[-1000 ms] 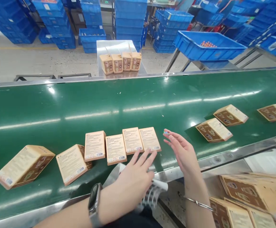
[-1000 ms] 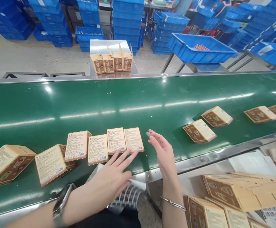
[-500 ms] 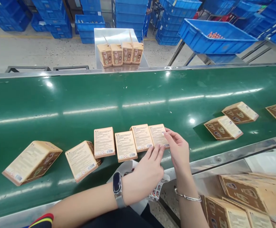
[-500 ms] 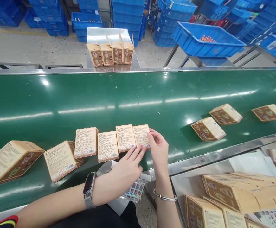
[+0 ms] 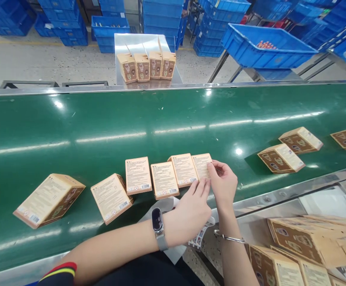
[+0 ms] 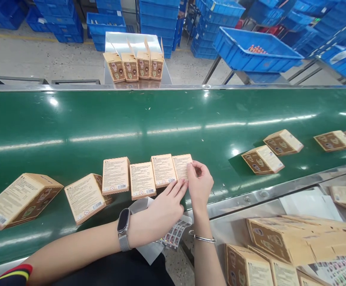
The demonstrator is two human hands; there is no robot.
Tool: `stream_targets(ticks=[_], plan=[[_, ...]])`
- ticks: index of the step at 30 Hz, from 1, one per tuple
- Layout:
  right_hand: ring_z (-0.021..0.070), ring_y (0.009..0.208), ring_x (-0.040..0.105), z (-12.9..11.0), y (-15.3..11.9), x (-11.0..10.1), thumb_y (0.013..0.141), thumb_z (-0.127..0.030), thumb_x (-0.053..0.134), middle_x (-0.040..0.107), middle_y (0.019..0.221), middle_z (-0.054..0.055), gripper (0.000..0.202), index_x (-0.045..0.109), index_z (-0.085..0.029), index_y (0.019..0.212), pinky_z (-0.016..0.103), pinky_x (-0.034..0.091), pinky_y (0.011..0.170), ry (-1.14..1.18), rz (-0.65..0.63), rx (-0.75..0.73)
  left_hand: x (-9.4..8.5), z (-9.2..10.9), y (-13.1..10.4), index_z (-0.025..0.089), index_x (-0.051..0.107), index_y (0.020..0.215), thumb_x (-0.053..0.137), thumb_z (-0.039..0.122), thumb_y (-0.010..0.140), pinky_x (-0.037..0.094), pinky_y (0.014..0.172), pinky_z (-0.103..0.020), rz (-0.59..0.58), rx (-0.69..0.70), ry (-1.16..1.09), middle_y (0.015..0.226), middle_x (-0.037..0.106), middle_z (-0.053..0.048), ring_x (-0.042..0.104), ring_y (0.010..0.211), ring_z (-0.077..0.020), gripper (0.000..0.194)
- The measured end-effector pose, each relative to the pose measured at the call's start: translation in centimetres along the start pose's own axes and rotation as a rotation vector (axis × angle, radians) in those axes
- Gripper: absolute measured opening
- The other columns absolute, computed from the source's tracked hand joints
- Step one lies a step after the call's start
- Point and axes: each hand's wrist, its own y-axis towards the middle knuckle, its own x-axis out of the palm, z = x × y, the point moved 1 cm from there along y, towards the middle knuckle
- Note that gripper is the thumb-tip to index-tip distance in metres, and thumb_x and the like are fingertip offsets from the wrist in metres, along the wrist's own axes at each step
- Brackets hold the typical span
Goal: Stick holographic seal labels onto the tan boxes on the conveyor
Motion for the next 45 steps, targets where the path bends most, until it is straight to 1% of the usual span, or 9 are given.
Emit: stream_targets(ticks=[7,11,15,19,26,36,40,43,45], plan=[[0.0211,0.077,0.069,0.3,2.9,-0.7,0.07,-0.043,0.07,0.068,0.11,0.015,0.05,0.052,-0.019,0.111,0.038,0.055,0.075,-0.051,0.169,-0.05,0.2,-1.0,1.4,0.004,0.073,0.085,0.062,0.014,0.082,0.028,0.12,-0.044,0.003,0.019,-0.108,0.152,0.035,-0.027,0.03,0.145,-0.0369,0.015],[0.025,0.084,0.07,-0.9,4.0,-3.7,0.076,-0.051,0.064,0.07,0.097,0.011,0.036,0.06,-0.02,0.094,0.043,0.055,0.082,-0.067,0.071,-0.154,-1.5,-1.8,0.7,0.01,0.07,0.086,0.055,0.022,0.093,0.041,0.11,-0.038,0.072,0.031,-0.291,0.143,0.053,-0.019,0.049,0.135,-0.0283,0.02],[0.0262,0.093,0.069,-4.4,1.0,-7.7,0.081,-0.061,0.061,0.074,0.096,0.008,0.038,0.069,-0.025,0.092,0.041,0.057,0.084,-0.224,-0.367,-0.322,-4.0,-2.6,-1.4,0.019,0.068,0.096,0.05,0.032,0.098,0.048,0.066,-0.025,0.057,-0.162,-0.618,0.085,0.073,-0.001,0.069,0.078,-0.0165,0.023],[0.0248,0.083,0.071,-6.5,-2.8,-9.2,0.077,-0.062,0.068,0.075,0.091,0.007,0.042,0.073,-0.026,0.096,0.035,0.061,0.07,-0.303,-0.761,-0.378,-5.5,-3.6,-3.2,0.021,0.068,0.092,0.058,0.033,0.094,0.038,0.059,-0.021,0.048,-0.253,-0.819,0.073,0.068,0.003,0.063,0.068,-0.0124,0.016],[0.0183,0.069,0.068,-6.6,-4.6,-8.4,0.09,-0.053,0.059,0.072,0.08,0.003,0.032,0.07,-0.026,0.104,0.026,0.057,0.055,-0.375,-0.752,-0.471,-5.2,-4.3,-4.4,0.017,0.067,0.081,0.066,0.032,0.087,0.039,0.059,-0.021,0.015,-0.32,-0.938,0.068,0.068,0.002,0.063,0.066,-0.0123,0.016],[0.0225,0.094,0.067,-6.4,-5.7,-6.8,0.096,-0.02,0.05,0.073,0.1,0.006,0.018,0.066,-0.024,0.09,0.04,0.053,0.084,-0.527,-0.592,-1.047,-5.2,-4.0,-3.9,0.017,0.067,0.078,0.062,0.028,0.087,0.04,0.059,-0.022,-0.062,-0.337,-0.938,0.062,0.065,0.003,0.06,0.06,-0.0113,0.015],[0.023,0.106,0.066,-6.4,-5.7,-7.5,0.096,-0.021,0.049,0.071,0.106,0.006,0.017,0.064,-0.025,0.089,0.038,0.055,0.086,-0.435,-0.708,-0.92,-4.7,-4.4,-3.9,0.016,0.067,0.079,0.062,0.031,0.087,0.039,0.056,-0.022,-0.059,-0.379,-0.992,0.062,0.064,0.003,0.059,0.058,-0.0108,0.017],[0.0241,0.108,0.066,-6.3,-3.4,-8.8,0.095,-0.036,0.053,0.071,0.111,0.006,0.019,0.066,-0.026,0.085,0.038,0.057,0.087,-0.297,-0.771,-0.618,-4.4,-4.4,-4.2,0.017,0.068,0.08,0.062,0.032,0.088,0.039,0.055,-0.022,-0.076,-0.415,-0.99,0.064,0.066,0.003,0.061,0.06,-0.0116,0.019],[0.0244,0.099,0.068,-5.8,-0.6,-9.1,0.087,-0.05,0.061,0.072,0.109,0.006,0.026,0.068,-0.026,0.081,0.038,0.059,0.083,-0.174,-0.655,-0.343,-4.3,-3.9,-4.1,0.017,0.069,0.082,0.062,0.033,0.088,0.043,0.058,-0.023,-0.098,-0.396,-0.941,0.071,0.07,0.002,0.065,0.067,-0.0134,0.018]])
